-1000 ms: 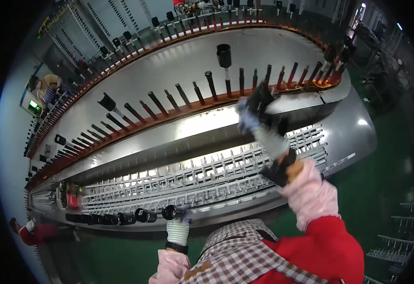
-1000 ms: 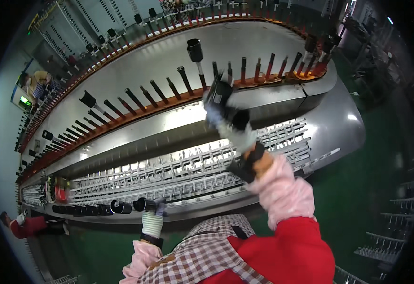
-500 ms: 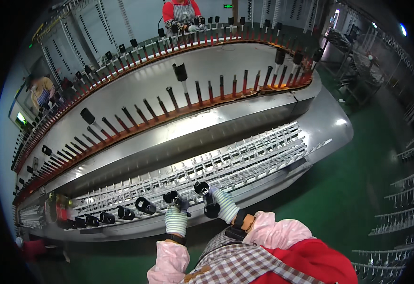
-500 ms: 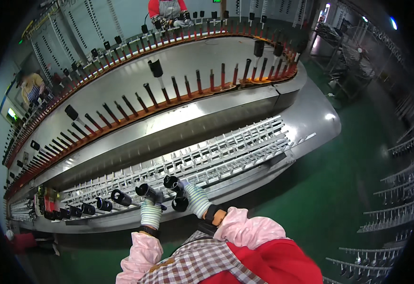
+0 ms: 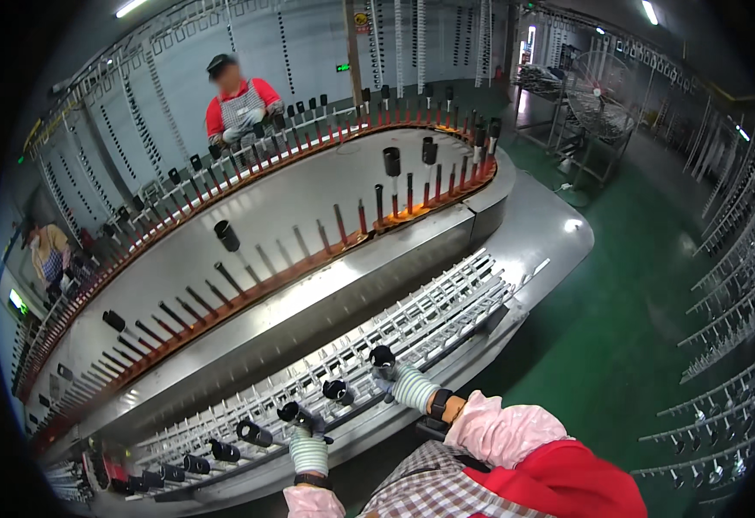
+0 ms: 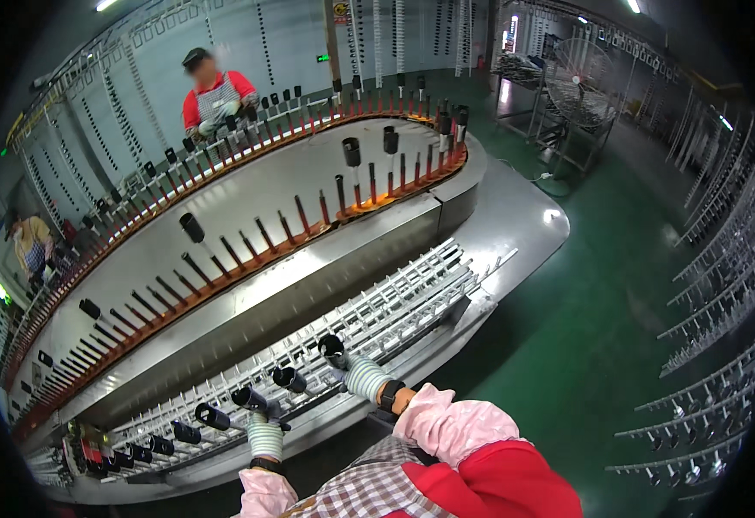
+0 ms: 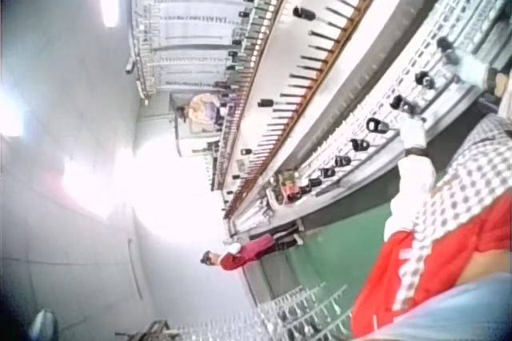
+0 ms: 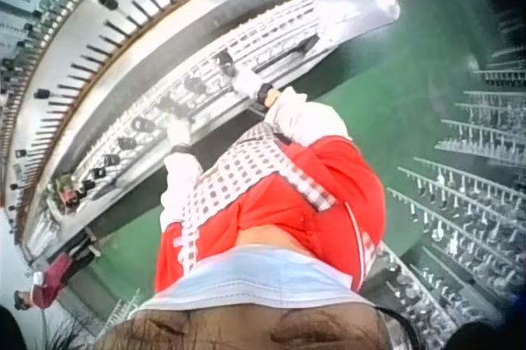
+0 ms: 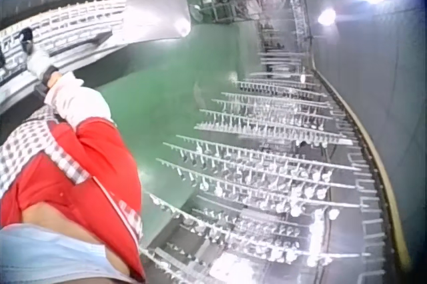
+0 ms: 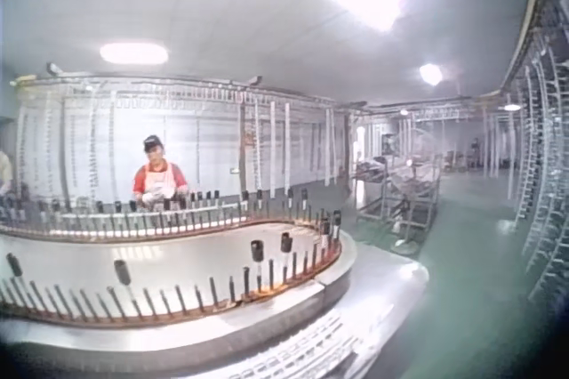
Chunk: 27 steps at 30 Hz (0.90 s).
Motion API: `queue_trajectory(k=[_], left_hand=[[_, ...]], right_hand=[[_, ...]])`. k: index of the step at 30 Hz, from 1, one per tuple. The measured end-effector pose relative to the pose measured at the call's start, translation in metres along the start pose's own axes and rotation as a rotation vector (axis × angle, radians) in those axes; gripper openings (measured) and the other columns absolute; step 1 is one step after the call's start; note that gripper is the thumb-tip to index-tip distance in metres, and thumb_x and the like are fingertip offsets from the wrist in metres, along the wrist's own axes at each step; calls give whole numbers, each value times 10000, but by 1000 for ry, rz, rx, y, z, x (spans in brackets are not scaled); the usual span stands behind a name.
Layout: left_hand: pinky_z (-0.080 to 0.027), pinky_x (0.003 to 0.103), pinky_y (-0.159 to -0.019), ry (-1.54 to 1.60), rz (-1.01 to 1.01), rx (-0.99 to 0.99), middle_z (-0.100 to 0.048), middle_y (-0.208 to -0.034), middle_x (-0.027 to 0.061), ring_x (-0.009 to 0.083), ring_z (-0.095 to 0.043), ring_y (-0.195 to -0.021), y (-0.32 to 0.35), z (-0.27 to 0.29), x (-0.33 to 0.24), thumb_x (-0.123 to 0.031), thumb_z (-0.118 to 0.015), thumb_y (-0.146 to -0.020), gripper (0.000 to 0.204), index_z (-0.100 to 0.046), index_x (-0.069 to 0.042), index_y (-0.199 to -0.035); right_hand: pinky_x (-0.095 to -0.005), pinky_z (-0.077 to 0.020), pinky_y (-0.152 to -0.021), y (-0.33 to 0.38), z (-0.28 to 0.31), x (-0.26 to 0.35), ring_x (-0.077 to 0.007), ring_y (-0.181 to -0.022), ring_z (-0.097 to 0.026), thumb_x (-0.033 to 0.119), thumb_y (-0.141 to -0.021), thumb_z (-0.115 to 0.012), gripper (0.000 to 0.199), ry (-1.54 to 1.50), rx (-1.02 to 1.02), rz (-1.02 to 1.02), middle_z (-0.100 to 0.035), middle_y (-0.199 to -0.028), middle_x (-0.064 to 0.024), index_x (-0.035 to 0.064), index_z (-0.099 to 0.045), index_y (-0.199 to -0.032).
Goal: The recorder is operating a machine that handles black plastic tubes, moving them from a conveyor to a rack system.
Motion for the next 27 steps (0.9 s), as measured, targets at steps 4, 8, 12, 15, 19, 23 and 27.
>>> queue_trajectory(k=[4,8,12,15,19,23,27], left_hand=[[-499,383,-627,-67,121,-65,-656,-927,146,266,-618,-754,11,17,16,-333,-614,-859,368,-574,-40,-1078],[-472,403,-671,-158,57,-153,-656,-914,138,270,-607,-761,11,24,48,-282,-629,-846,293,-606,-57,-1032],[-447,265,-387,-69,48,-188,-581,-813,20,106,-510,-576,28,25,12,-134,-601,-873,168,-554,-91,-1028],[-451,275,-374,34,146,-211,-573,-812,27,129,-505,-534,43,42,31,-122,-610,-864,168,-542,-91,-1015],[-481,373,-682,-374,293,-230,-633,-906,182,261,-614,-844,71,42,-18,-65,-512,-832,206,-592,47,-986],[-470,376,-609,-696,253,-295,-645,-824,153,214,-617,-749,85,33,-86,-68,-516,-835,173,-590,67,-914],[-449,356,-552,-457,289,-340,-616,-640,108,185,-559,-547,90,58,-20,-114,-555,-855,179,-583,60,-827]], right_hand=[[-293,-522,-518,24,18,63,-166,-606,-629,73,-867,-500,174,-33,384,-240,-640,-779,-80,9,-579,-1009],[-382,-517,-708,-47,116,118,-278,-781,-648,94,-835,-539,235,679,237,340,-659,-822,-125,41,-601,-1055],[-400,-478,-813,-144,241,134,-369,-923,-599,227,-830,-573,380,237,-435,288,-615,-1026,-235,39,-535,-1158],[-372,-409,-948,-216,268,141,-365,-1120,-522,226,-832,-613,578,310,-576,292,-541,-1212,-228,21,-382,-1320],[-382,-419,-911,-270,227,154,-377,-1051,-555,216,-839,-618,477,236,-392,59,-593,-1120,-217,33,-446,-1245],[-339,-472,-563,-276,220,203,-183,-629,-597,316,-816,-662,323,-525,-247,478,-617,-762,-109,28,-589,-942],[-271,-458,-662,-224,289,168,-116,-693,-555,210,-837,-663,171,-218,-757,409,-629,-799,-7,49,-624,-880]])
Point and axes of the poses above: each hand's wrist, its own y-axis away from the middle knuckle, its own z-axis out of the back of the hand, x = y × z, the point moved 5 cm from there along -y, towards the middle knuckle
